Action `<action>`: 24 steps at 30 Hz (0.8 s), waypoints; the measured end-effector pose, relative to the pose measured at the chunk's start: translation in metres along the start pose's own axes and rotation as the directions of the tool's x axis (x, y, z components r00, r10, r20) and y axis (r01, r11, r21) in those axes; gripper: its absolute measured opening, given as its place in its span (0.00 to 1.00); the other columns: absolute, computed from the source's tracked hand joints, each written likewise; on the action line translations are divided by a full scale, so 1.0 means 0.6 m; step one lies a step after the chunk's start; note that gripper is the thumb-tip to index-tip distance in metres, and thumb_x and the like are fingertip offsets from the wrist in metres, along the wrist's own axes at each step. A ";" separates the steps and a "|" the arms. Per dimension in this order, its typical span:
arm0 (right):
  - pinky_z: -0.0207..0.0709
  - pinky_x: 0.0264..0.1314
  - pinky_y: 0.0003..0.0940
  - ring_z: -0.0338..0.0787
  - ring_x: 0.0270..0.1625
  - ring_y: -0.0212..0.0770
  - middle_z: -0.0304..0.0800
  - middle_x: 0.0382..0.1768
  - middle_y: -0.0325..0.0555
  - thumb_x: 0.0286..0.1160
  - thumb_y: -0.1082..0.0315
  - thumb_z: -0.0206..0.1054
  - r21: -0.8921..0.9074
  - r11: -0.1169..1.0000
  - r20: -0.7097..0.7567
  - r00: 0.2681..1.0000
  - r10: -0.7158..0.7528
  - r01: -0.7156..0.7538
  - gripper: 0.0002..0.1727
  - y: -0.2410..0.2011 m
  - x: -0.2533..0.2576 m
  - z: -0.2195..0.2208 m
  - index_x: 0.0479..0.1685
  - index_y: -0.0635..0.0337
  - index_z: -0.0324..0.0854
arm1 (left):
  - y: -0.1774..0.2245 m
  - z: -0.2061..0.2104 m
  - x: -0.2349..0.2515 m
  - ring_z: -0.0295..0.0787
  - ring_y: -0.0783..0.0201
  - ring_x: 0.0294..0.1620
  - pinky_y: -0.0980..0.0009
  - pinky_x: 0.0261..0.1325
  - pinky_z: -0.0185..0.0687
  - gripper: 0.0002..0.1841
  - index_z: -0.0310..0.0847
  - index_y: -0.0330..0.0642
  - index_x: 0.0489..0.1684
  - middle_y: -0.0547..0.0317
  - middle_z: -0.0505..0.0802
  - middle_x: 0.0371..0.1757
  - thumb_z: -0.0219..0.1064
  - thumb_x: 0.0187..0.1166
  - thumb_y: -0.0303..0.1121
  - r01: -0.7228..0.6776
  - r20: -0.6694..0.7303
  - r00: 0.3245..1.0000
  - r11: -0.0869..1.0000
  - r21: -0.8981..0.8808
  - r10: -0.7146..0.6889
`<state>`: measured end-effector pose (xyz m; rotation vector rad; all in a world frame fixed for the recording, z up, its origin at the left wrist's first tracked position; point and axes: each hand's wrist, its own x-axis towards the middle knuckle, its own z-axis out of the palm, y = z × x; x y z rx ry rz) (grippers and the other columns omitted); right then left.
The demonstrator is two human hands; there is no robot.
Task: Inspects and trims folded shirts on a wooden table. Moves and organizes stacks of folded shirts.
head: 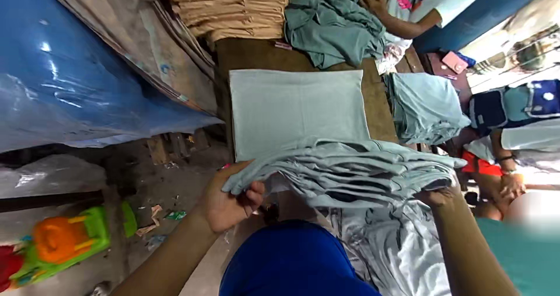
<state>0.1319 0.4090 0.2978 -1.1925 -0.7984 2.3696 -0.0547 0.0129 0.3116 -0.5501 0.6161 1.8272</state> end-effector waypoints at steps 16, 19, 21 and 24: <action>0.87 0.64 0.44 0.93 0.59 0.45 0.90 0.60 0.51 0.95 0.52 0.32 -0.591 0.772 0.304 0.951 -0.054 0.233 0.31 0.025 0.456 0.126 0.72 0.68 0.71 | 0.184 -0.094 0.338 0.83 0.50 0.74 0.51 0.72 0.81 0.29 0.61 0.32 0.85 0.40 0.79 0.79 0.44 0.94 0.45 -0.233 -0.195 0.557 0.377 0.896 0.807; 0.84 0.64 0.40 0.89 0.59 0.45 0.87 0.59 0.62 0.89 0.64 0.55 -0.862 0.217 0.379 0.866 -0.327 0.459 0.21 0.026 0.397 0.089 0.66 0.76 0.77 | 0.104 -0.118 0.286 0.79 0.39 0.73 0.44 0.72 0.77 0.36 0.63 0.27 0.82 0.27 0.77 0.76 0.63 0.82 0.47 0.027 -0.019 0.479 0.006 1.000 0.877; 0.80 0.69 0.54 0.84 0.67 0.63 0.80 0.67 0.74 0.86 0.57 0.60 -0.942 -0.050 0.331 0.901 -0.279 0.331 0.30 0.037 0.354 0.071 0.74 0.77 0.72 | 0.065 -0.115 0.260 0.80 0.37 0.71 0.44 0.72 0.76 0.43 0.60 0.25 0.83 0.24 0.78 0.73 0.67 0.78 0.52 0.169 -0.147 0.495 0.072 0.983 0.857; 0.69 0.76 0.67 0.76 0.75 0.75 0.73 0.74 0.80 0.84 0.49 0.60 -0.964 -0.188 0.231 0.943 -0.238 0.189 0.40 0.074 0.313 0.040 0.82 0.78 0.62 | 0.034 -0.110 0.242 0.78 0.29 0.69 0.39 0.72 0.73 0.48 0.63 0.21 0.81 0.20 0.79 0.70 0.71 0.73 0.57 0.326 -0.268 0.504 0.106 0.939 0.821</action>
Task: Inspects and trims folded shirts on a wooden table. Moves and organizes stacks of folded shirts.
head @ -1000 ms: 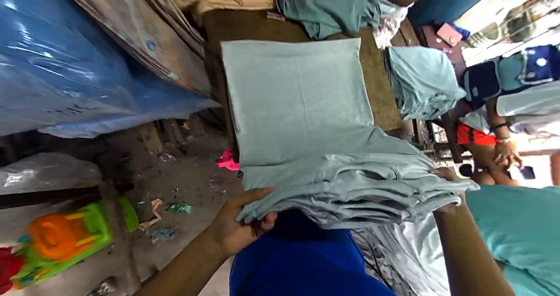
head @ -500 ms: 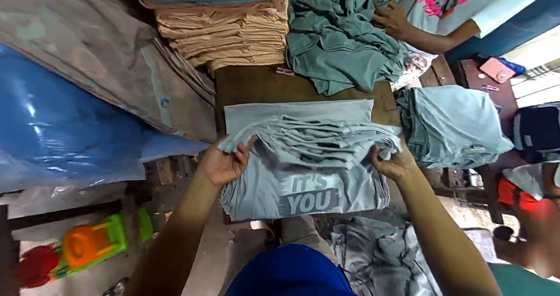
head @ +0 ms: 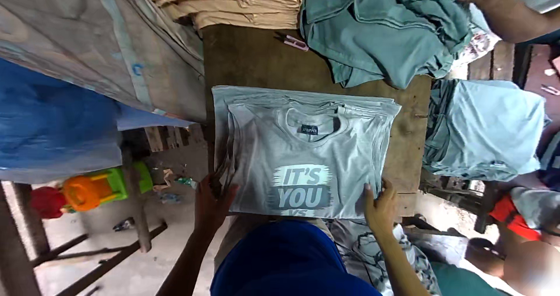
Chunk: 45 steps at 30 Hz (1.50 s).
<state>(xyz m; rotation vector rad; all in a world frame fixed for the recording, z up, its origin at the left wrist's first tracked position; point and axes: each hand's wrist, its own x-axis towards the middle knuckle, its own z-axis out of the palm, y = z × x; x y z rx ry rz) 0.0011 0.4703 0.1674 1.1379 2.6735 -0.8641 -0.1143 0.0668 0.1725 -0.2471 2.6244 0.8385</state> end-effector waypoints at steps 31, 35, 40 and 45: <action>0.27 0.88 0.79 0.45 0.95 0.69 0.49 0.94 0.60 0.87 0.35 0.30 -0.568 0.762 0.042 0.935 -0.352 0.312 0.45 0.016 -0.051 0.112 0.95 0.56 0.53 | -0.062 -0.046 0.010 0.89 0.35 0.58 0.37 0.65 0.79 0.37 0.65 0.33 0.80 0.32 0.90 0.53 0.67 0.83 0.54 0.072 0.416 0.909 0.995 -0.075 -0.034; 0.25 0.86 0.83 0.40 0.95 0.71 0.46 0.94 0.60 0.86 0.32 0.31 -0.566 0.760 0.115 0.944 -0.310 0.319 0.45 0.044 -0.050 0.093 0.95 0.52 0.54 | -0.080 -0.040 0.010 0.89 0.35 0.59 0.37 0.66 0.77 0.39 0.66 0.32 0.80 0.32 0.91 0.53 0.64 0.83 0.58 0.087 0.457 0.885 0.996 0.019 -0.086; 0.22 0.86 0.82 0.35 0.97 0.63 0.40 0.97 0.49 0.86 0.33 0.40 -0.433 0.862 0.230 0.957 -0.178 0.264 0.42 0.021 -0.051 0.062 0.96 0.42 0.51 | -0.087 -0.051 0.020 0.86 0.31 0.66 0.32 0.70 0.73 0.40 0.70 0.33 0.80 0.30 0.90 0.61 0.63 0.82 0.61 -0.048 0.445 0.895 0.990 0.133 -0.017; 0.57 0.83 0.71 0.78 0.77 0.66 0.85 0.70 0.62 0.90 0.56 0.54 -0.224 0.969 -0.067 0.990 -0.120 0.102 0.24 -0.059 0.016 0.010 0.70 0.62 0.83 | -0.050 -0.129 0.091 0.72 0.27 0.78 0.34 0.80 0.66 0.41 0.73 0.22 0.72 0.20 0.78 0.73 0.65 0.81 0.58 -0.085 0.530 0.847 0.994 0.074 0.033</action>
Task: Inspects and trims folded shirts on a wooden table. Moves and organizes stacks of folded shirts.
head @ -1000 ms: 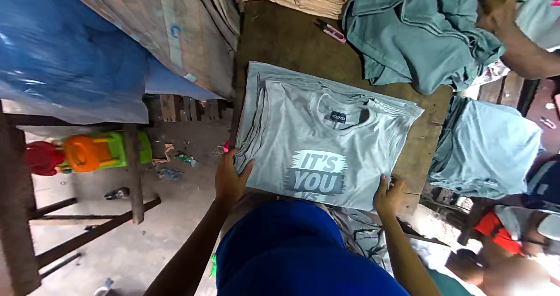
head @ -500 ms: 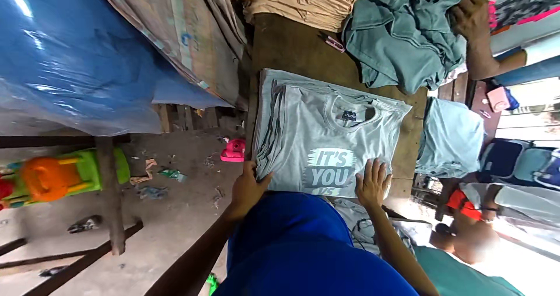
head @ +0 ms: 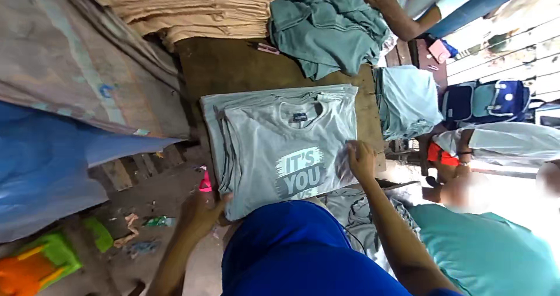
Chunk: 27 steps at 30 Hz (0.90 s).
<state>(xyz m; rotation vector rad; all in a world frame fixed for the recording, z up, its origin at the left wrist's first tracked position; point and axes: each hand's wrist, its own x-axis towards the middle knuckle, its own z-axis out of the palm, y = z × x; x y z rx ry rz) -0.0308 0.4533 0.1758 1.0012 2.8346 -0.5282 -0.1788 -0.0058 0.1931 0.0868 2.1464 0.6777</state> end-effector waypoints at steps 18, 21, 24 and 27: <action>0.85 0.49 0.57 0.94 0.48 0.57 0.92 0.50 0.60 0.93 0.61 0.52 0.248 0.920 -0.194 0.946 -0.258 0.302 0.20 0.007 0.329 0.050 0.54 0.68 0.85 | 0.234 -0.020 0.314 0.81 0.30 0.72 0.34 0.72 0.71 0.37 0.77 0.28 0.70 0.25 0.84 0.69 0.34 0.95 0.54 0.169 -0.744 0.668 0.970 0.175 0.018; 0.82 0.65 0.44 0.89 0.58 0.50 0.87 0.58 0.62 0.93 0.65 0.50 0.436 0.866 -0.218 0.962 -0.162 0.245 0.19 0.026 0.278 0.006 0.64 0.70 0.80 | 0.234 0.010 0.241 0.78 0.32 0.71 0.44 0.77 0.71 0.30 0.68 0.22 0.75 0.22 0.80 0.69 0.43 0.95 0.46 -0.076 -0.740 0.648 0.983 0.170 0.178; 0.82 0.64 0.45 0.88 0.58 0.51 0.87 0.57 0.62 0.92 0.63 0.51 0.438 0.897 -0.173 0.985 0.024 0.056 0.20 0.054 0.188 -0.030 0.66 0.71 0.78 | 0.216 0.072 0.144 0.78 0.29 0.68 0.41 0.72 0.74 0.30 0.62 0.18 0.76 0.19 0.78 0.68 0.49 0.94 0.44 -0.072 -0.660 0.743 0.993 0.091 0.114; 0.83 0.51 0.59 0.90 0.49 0.57 0.87 0.51 0.62 0.91 0.57 0.53 0.292 0.929 0.028 0.973 0.228 -0.226 0.22 0.055 0.082 -0.044 0.66 0.68 0.76 | 0.179 0.121 0.078 0.81 0.26 0.62 0.37 0.69 0.74 0.31 0.69 0.16 0.70 0.18 0.83 0.59 0.58 0.89 0.44 0.011 -0.560 0.826 0.992 0.126 0.062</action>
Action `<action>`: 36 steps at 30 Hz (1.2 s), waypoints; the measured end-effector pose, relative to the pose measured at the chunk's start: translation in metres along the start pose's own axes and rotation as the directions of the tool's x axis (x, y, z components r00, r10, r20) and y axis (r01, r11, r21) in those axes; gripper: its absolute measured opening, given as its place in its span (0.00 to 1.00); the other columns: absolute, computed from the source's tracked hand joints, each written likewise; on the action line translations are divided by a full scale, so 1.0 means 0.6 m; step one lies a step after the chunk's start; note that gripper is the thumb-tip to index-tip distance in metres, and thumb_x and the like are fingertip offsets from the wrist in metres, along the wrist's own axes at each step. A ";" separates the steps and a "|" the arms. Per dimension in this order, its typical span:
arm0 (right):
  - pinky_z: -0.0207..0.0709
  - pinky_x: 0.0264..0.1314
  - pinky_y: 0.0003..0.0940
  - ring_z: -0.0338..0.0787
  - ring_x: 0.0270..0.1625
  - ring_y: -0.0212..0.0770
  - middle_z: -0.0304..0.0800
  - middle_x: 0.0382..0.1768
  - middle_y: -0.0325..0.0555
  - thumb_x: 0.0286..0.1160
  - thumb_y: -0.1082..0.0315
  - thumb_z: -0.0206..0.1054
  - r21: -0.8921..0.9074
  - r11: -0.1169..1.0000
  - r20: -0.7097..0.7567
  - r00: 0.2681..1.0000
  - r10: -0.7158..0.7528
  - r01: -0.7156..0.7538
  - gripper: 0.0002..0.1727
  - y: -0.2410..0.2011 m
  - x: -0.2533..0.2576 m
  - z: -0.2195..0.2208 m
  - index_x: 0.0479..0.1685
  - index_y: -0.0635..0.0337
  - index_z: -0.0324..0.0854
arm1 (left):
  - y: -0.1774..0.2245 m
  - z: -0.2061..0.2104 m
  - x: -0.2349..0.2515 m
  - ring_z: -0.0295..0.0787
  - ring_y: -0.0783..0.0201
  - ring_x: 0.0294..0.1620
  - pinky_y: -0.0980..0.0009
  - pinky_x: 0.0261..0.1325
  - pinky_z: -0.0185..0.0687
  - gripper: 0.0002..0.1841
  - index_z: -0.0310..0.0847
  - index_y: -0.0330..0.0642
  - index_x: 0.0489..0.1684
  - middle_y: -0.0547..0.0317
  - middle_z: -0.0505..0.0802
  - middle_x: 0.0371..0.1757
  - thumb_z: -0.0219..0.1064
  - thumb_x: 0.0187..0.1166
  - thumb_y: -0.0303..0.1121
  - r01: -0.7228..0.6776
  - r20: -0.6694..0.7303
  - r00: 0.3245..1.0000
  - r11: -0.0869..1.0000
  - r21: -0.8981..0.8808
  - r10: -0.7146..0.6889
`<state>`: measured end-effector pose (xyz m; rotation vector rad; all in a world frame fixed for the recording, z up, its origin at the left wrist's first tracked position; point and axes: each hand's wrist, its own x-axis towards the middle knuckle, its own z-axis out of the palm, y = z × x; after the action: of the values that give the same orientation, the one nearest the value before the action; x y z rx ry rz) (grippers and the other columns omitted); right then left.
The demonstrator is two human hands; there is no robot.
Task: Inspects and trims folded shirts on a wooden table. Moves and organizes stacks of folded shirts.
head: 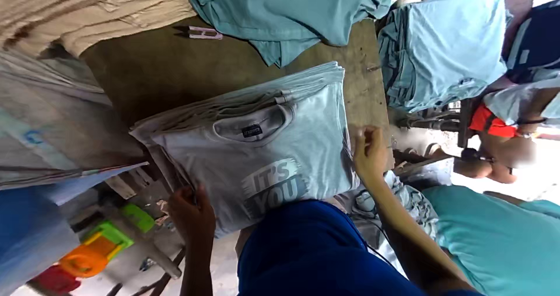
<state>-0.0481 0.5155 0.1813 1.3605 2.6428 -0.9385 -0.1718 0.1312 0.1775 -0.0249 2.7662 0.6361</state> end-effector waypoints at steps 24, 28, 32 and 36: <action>0.73 0.71 0.67 0.80 0.70 0.73 0.76 0.70 0.73 0.93 0.59 0.48 -0.380 0.925 -0.159 0.987 -0.037 -0.027 0.24 0.065 -0.070 0.129 0.76 0.67 0.71 | -0.142 -0.048 -0.025 0.94 0.50 0.50 0.55 0.54 0.89 0.12 0.87 0.27 0.37 0.38 0.94 0.50 0.76 0.73 0.32 -0.310 0.059 0.932 0.873 -0.377 0.357; 0.73 0.71 0.66 0.80 0.71 0.72 0.76 0.69 0.73 0.92 0.62 0.48 -0.406 0.914 -0.179 0.981 -0.072 -0.007 0.23 0.060 -0.064 0.129 0.74 0.67 0.72 | -0.131 -0.043 -0.009 0.90 0.50 0.46 0.54 0.53 0.86 0.10 0.82 0.25 0.40 0.39 0.90 0.43 0.71 0.76 0.28 -0.314 0.180 0.880 0.822 -0.476 0.440; 0.74 0.69 0.67 0.80 0.70 0.71 0.76 0.69 0.71 0.92 0.62 0.48 -0.378 0.926 -0.167 0.984 -0.066 -0.002 0.22 0.055 -0.068 0.122 0.74 0.65 0.73 | -0.154 -0.039 0.023 0.88 0.53 0.50 0.43 0.75 0.64 0.17 0.77 0.33 0.59 0.48 0.91 0.39 0.65 0.84 0.38 -0.491 0.300 0.726 0.772 -0.403 0.619; 0.71 0.73 0.68 0.79 0.73 0.72 0.76 0.72 0.73 0.92 0.60 0.49 -0.269 0.962 -0.086 0.994 -0.068 0.042 0.25 0.064 -0.061 0.103 0.78 0.68 0.69 | -0.174 -0.077 0.045 0.89 0.48 0.44 0.36 0.65 0.69 0.22 0.83 0.46 0.73 0.50 0.93 0.41 0.68 0.83 0.44 -0.664 0.287 0.685 0.736 -0.130 0.669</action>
<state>-0.0121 0.4732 0.1217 1.3036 2.7636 -0.5064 -0.2019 0.0184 0.1646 1.0449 2.3941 0.7422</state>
